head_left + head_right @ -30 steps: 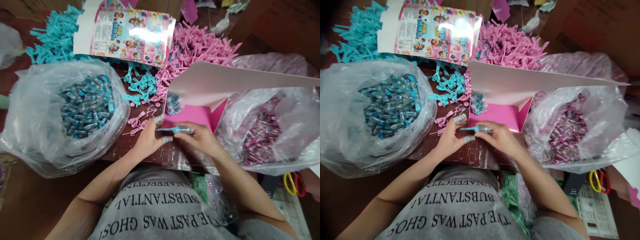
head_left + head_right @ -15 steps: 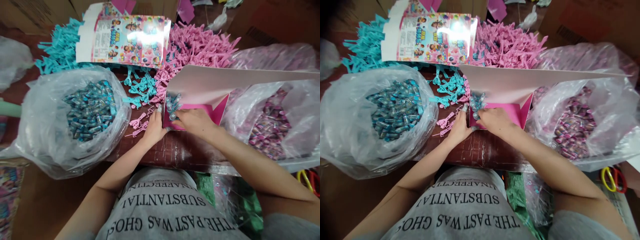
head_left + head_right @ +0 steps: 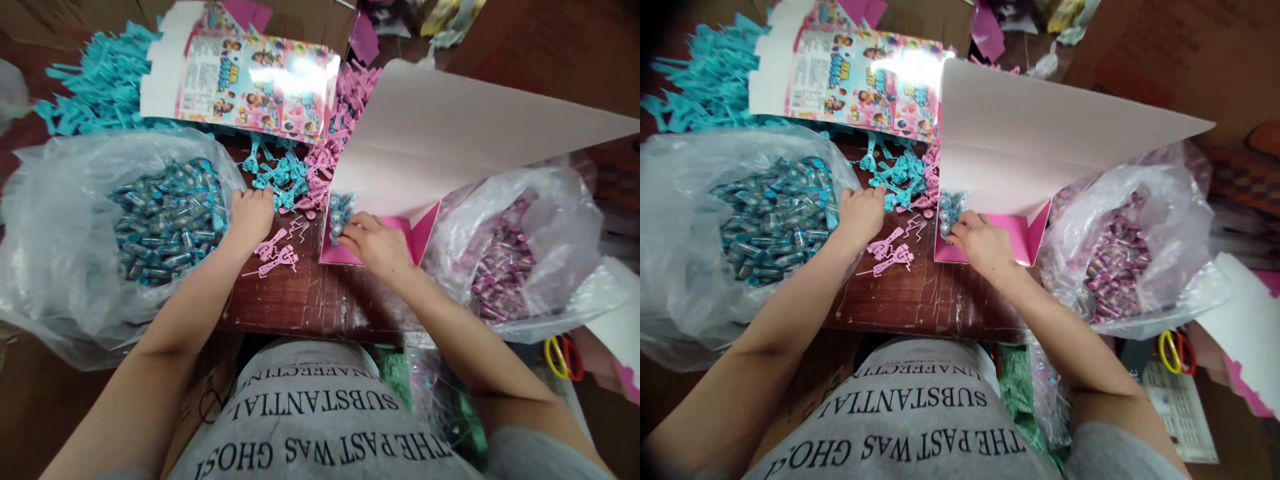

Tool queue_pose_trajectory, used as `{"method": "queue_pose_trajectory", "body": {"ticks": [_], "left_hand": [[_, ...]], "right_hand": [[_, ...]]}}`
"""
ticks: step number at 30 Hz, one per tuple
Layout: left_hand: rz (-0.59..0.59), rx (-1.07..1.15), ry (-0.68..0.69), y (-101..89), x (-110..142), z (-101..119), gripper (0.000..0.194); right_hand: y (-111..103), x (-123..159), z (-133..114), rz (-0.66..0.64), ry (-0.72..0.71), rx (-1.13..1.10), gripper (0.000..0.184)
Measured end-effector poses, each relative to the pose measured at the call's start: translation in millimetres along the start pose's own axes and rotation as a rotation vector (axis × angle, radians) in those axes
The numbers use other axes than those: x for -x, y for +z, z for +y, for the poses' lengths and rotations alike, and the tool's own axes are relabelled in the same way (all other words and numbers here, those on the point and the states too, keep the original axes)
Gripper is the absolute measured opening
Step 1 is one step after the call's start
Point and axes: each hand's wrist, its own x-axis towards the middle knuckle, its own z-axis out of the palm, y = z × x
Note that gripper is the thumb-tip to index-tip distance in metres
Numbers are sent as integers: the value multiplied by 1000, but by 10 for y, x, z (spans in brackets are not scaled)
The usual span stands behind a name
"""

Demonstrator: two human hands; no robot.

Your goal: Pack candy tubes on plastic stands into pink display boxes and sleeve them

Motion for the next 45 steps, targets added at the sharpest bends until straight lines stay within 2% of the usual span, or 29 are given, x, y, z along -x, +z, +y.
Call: {"method": "queue_pose_trajectory", "body": {"ticks": [2, 5, 7, 8, 9, 11, 14, 16, 19, 21, 23, 26, 28, 34, 37, 39, 41, 43, 45], "left_hand": [[70, 86, -32, -104, 199, -16, 46], [173, 321, -102, -184, 676, -175, 37], [255, 528, -164, -159, 1059, -351, 30], [304, 641, -194, -132, 1260, -448, 28], [352, 755, -227, -104, 1461, -544, 29], [404, 963, -324, -56, 1837, -718, 31], [345, 1169, -542, 7, 2239, -902, 35], [309, 1212, -624, 64, 2370, -961, 41], [319, 1188, -604, 125, 2410, -968, 39], [315, 1187, -575, 124, 2373, -957, 34], [279, 1231, -536, 100, 2310, -954, 27], [177, 1353, -444, 45, 2193, -942, 23], [117, 1407, -382, 8, 2122, -923, 24], [54, 1392, -242, -50, 2026, -912, 24], [140, 1197, -154, -16, 2057, -906, 23], [239, 982, -113, 49, 2110, -885, 23], [326, 767, -115, 133, 2184, -861, 24], [389, 611, -142, 205, 2264, -852, 24], [395, 567, -176, 229, 2336, -871, 24]], "right_hand": [[-64, 127, -36, 124, 20, 2, 37], [-187, 248, -109, 387, 42, 11, 49], [-217, 171, -223, 509, 8, -65, 48], [-201, 78, -332, 531, -35, -138, 45], [-164, -48, -486, 518, -92, -221, 41], [-36, -379, -915, 400, -230, -374, 34], [238, -1009, -1661, 39, -356, -433, 35], [400, -1400, -2047, -133, -364, -434, 37], [493, -1674, -2313, -180, -407, -427, 36], [476, -1620, -2273, -156, -444, -510, 41], [442, -1456, -2108, -146, -495, -777, 39], [377, -1173, -1810, -279, -559, -1293, 27], [320, -1037, -1672, -353, -564, -1410, 27], [162, -968, -1515, -290, -701, -1199, 24], [134, -945, -1524, -258, -714, -1081, 24], [149, -908, -1570, -290, -671, -997, 24], [190, -867, -1642, -375, -566, -958, 26], [247, -848, -1720, -490, -435, -946, 37], [303, -884, -1787, -596, -360, -922, 51]]}}
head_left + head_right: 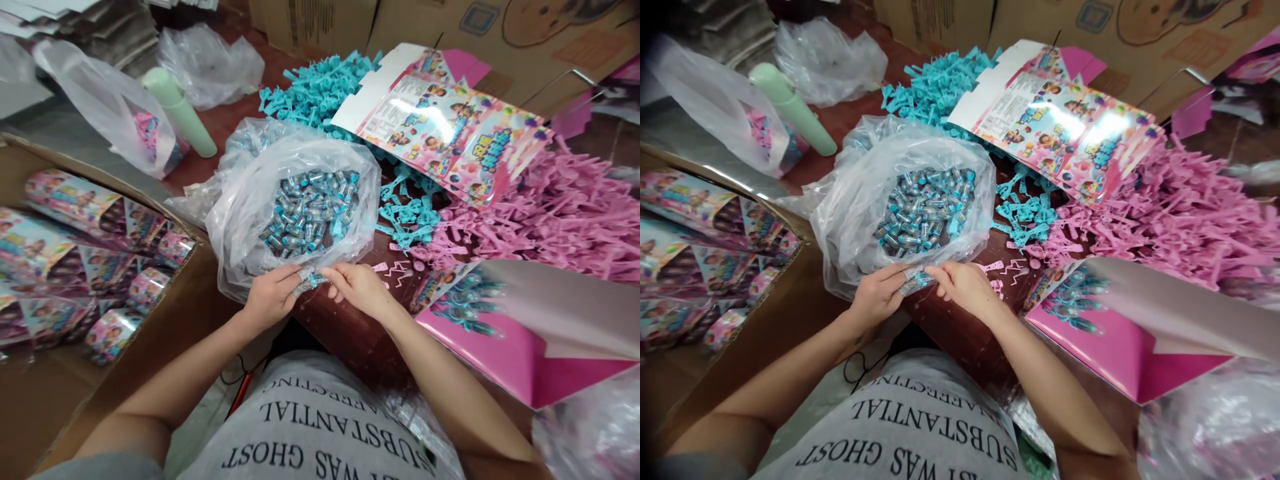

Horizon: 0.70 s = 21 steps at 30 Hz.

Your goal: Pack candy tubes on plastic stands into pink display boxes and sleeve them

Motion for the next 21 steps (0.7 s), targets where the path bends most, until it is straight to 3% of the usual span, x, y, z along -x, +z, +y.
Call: {"method": "queue_pose_trajectory", "body": {"ticks": [2, 6, 9, 11, 13, 16, 21], "left_hand": [[-24, 61, -78, -64, 29, -19, 20], [-6, 364, -433, -178, 10, 9, 30], [-27, 694, -688, -148, -34, 81, 42], [-27, 809, -703, -97, -68, 127, 50], [9, 823, -657, -59, -100, 153, 55], [44, 806, -637, -55, -135, 154, 52], [-93, 797, -555, -59, -212, 197, 44]], "right_hand": [[-11, -133, 12, 16, 14, 77, 55], [-105, -578, 41, 200, -125, 470, 28], [-122, -922, 45, 78, -163, 687, 29], [-118, -1024, 24, 32, -174, 725, 28], [-126, -962, -4, 65, -189, 678, 29], [-163, -588, -2, 145, -255, 470, 32], [-208, 183, 122, 124, -444, 221, 31]]}}
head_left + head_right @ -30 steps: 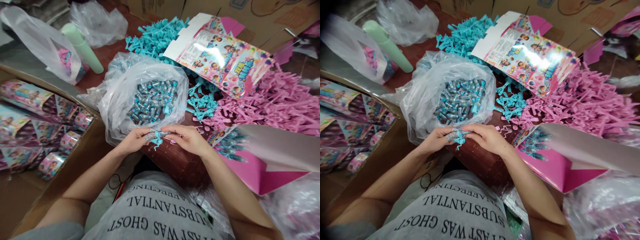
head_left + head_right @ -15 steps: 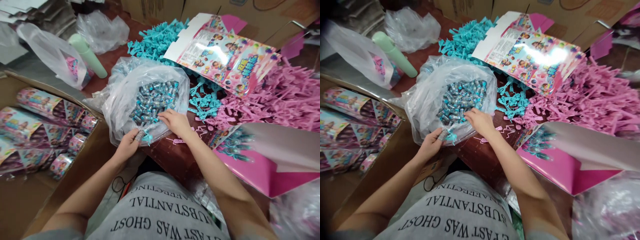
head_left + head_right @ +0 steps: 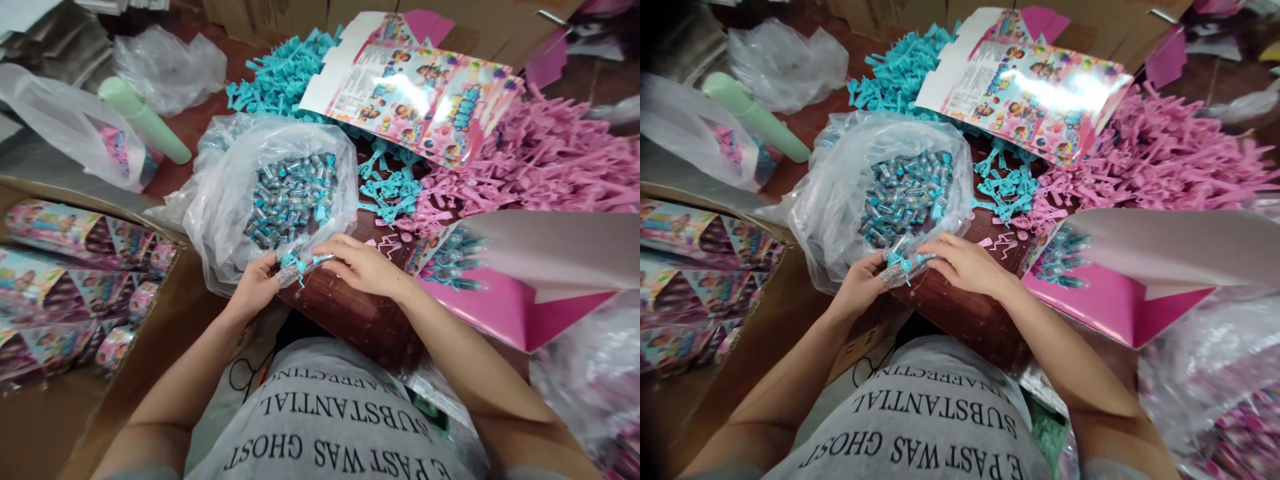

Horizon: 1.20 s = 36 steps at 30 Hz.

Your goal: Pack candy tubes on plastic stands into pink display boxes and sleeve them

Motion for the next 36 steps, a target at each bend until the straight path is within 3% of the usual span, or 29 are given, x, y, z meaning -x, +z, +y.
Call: {"method": "queue_pose_trajectory", "body": {"ticks": [5, 9, 16, 21, 23, 27, 32, 34, 36], "left_hand": [[-192, -91, 29, 181, -57, 37, 33], [-239, -276, 189, 343, -80, 24, 23], [-299, -492, 496, 602, -82, 26, 16], [-375, -508, 496, 689, -116, 20, 18], [-399, -504, 504, 728, -117, 34, 19], [-442, -505, 504, 815, -98, 81, 19], [-460, -514, 536, 896, -95, 120, 16], [-482, -516, 551, 925, -98, 123, 17], [-507, -519, 550, 954, -98, 118, 17]], "right_hand": [[-79, 399, -135, 55, 2, 49, 29], [-94, 601, -199, 90, 28, 177, 30], [-61, 935, -143, 126, 262, -201, 39], [-136, 1167, -216, 215, 355, -282, 41], [-150, 1224, -247, 215, 391, -270, 29], [-144, 1307, -272, 127, 569, -300, 51], [-113, 1433, -264, 237, 509, -341, 40], [-108, 1471, -266, 226, 523, -348, 32], [-115, 1505, -275, 167, 596, -362, 40]]}}
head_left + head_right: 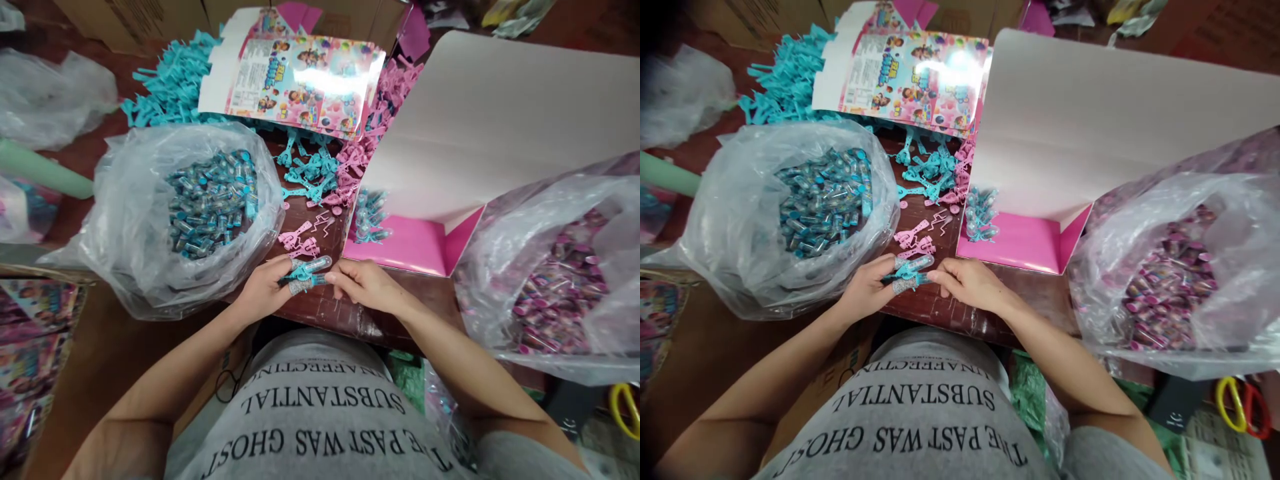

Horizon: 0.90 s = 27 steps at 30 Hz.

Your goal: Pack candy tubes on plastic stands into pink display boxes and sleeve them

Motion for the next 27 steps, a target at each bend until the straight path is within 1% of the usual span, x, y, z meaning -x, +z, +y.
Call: {"method": "queue_pose_trajectory", "body": {"ticks": [2, 3, 4, 7, 8, 9, 10, 12, 14, 15, 18, 19, 20, 22, 23, 25, 27], "left_hand": [[-31, 9, -12, 29, -6, 0, 17], [-51, 15, -20, 46, -5, -1, 17], [-74, 18, -26, 65, -2, -2, 17], [-124, -4, -13, 147, 19, 2, 14], [-126, -32, 0, 184, 28, 8, 13], [-119, -69, 17, 223, 36, 15, 12], [-109, -110, 31, 264, 42, 25, 11], [-85, -176, 45, 339, 39, 48, 8], [-80, -178, 34, 399, 7, 75, 7], [-81, -151, 26, 425, -19, 90, 7], [-117, -29, -7, 510, -100, 138, 6], [-128, 5, -28, 546, -116, 151, 7], [-137, 35, -58, 585, -124, 158, 8], [-148, 108, -122, 660, -124, 148, 16], [-144, 143, -137, 692, -126, 125, 26], [-92, 180, -110, 738, -169, 46, 52], [9, 139, -50, 771, -291, -64, 77]], "right_hand": [[-22, 35, 7, -5, 55, 18, 47], [-35, 54, 13, 29, 37, 27, 44], [-47, 73, 20, 77, -14, 40, 42], [-63, 126, 42, 240, -251, 104, 41], [-62, 144, 46, 269, -299, 143, 37], [-60, 163, 49, 284, -315, 189, 32], [-60, 185, 52, 296, -303, 233, 33], [-68, 236, 66, 307, -246, 288, 40], [-87, 294, 97, 326, -212, 297, 43], [-96, 323, 118, 341, -205, 296, 45], [-90, 390, 187, 358, -187, 279, 65], [-80, 408, 203, 344, -181, 253, 64], [-72, 425, 213, 323, -172, 214, 57], [-93, 471, 212, 290, -154, 131, 39], [-131, 501, 204, 294, -142, 103, 35], [-267, 563, 182, 361, -130, 125, 33], [-450, 596, 165, 453, -134, 264, 35]]}}
